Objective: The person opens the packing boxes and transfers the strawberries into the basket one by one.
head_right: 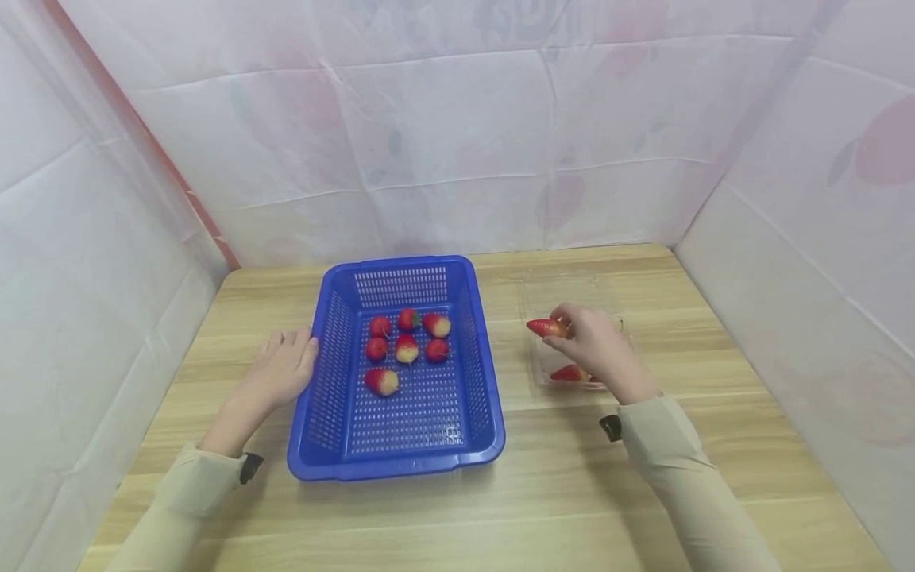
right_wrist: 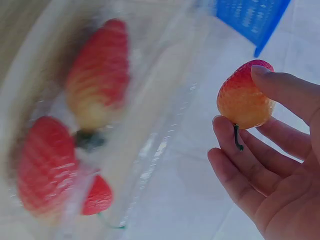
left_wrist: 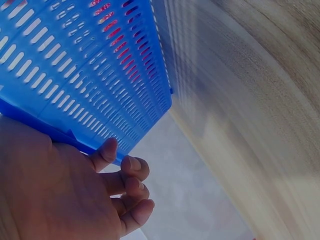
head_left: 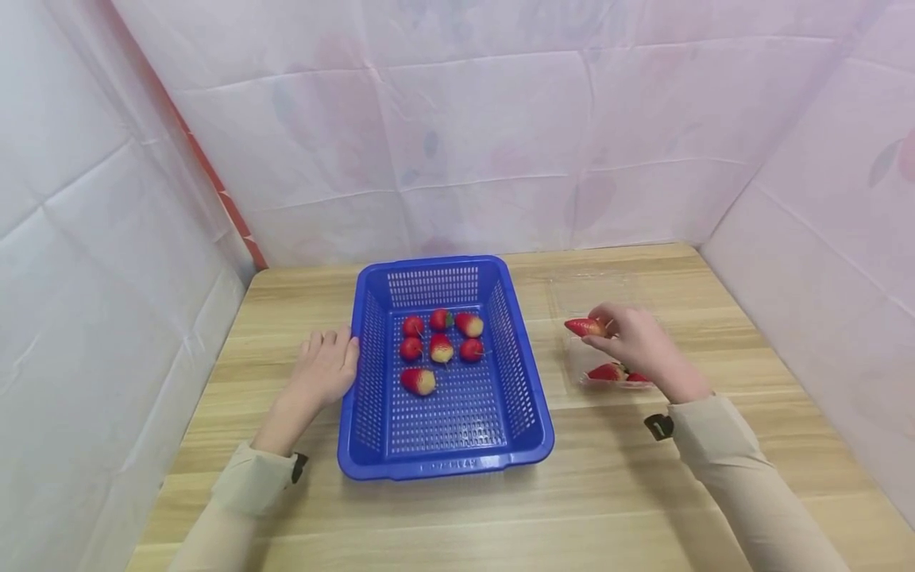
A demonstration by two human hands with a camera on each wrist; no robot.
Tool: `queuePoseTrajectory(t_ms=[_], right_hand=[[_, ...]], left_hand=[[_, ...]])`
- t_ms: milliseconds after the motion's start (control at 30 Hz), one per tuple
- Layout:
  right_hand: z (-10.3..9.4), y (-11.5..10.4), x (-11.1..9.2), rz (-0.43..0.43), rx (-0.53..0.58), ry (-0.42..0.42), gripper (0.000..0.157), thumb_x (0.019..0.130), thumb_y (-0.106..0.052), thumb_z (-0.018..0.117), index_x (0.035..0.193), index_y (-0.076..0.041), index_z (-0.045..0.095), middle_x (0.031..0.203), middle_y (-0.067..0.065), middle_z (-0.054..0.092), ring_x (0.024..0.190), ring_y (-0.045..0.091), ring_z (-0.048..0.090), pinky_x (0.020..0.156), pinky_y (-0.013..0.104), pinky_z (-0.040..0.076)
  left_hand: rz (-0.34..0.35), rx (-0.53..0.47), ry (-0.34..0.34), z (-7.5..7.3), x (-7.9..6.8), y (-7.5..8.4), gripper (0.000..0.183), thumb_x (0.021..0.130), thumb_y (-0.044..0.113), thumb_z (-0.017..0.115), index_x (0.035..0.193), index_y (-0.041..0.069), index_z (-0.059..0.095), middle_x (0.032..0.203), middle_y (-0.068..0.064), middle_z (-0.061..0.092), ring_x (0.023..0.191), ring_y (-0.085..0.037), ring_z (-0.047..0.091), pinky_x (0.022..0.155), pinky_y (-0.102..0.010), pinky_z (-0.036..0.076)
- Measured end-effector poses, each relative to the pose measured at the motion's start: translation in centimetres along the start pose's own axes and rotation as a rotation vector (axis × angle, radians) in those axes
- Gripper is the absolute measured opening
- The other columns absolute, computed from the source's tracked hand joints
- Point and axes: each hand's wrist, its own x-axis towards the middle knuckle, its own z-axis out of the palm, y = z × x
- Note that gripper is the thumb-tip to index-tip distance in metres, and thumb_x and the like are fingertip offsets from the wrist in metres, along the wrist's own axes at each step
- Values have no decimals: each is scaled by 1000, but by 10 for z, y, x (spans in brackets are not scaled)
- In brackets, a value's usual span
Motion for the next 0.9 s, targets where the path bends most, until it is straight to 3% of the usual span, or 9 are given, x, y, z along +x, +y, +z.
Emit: queuePoseTrajectory(t_ms=[167,300,533,733,900], right_hand=[[-5,-21,5,-4,-2,16,29,83,-15,81,105,-1,69,86,10,69,74,24,63,65,39,52],[-7,-39,8,-42,-18,62,29,83,-16,81,107,-3,70,91,10,70,79,25,63,70,42,51],[-3,-70,13,-117,75,123,30,82,-17,81,108,-3,72,97,12,72,85,29,69,75,48,53],[2,-96,24,-149,114,66,25,83,-18,80,105,-6,73,91,5,72,82,23,69,75,45,53],[11,-113,36,-126,120,-18,24,84,-22,78,102,-7,73,87,2,70,78,19,65,71,39,53]], left_hand=[[0,-4,-1,0,0,0,38,108,34,17,107,7,45,92,-12,49,85,-31,37,73,-40,29],[-3,-7,-1,0,-1,0,38,108,34,17,106,8,44,90,-11,48,84,-31,37,72,-39,28],[-1,-8,2,1,-1,-1,38,108,34,17,106,8,44,89,-11,48,84,-31,37,72,-40,28],[0,-9,5,1,-1,0,37,108,34,17,106,8,44,90,-11,49,84,-31,37,73,-40,28],[-1,-11,3,0,-1,1,37,108,34,18,106,8,44,89,-10,48,83,-30,37,72,-39,28]])
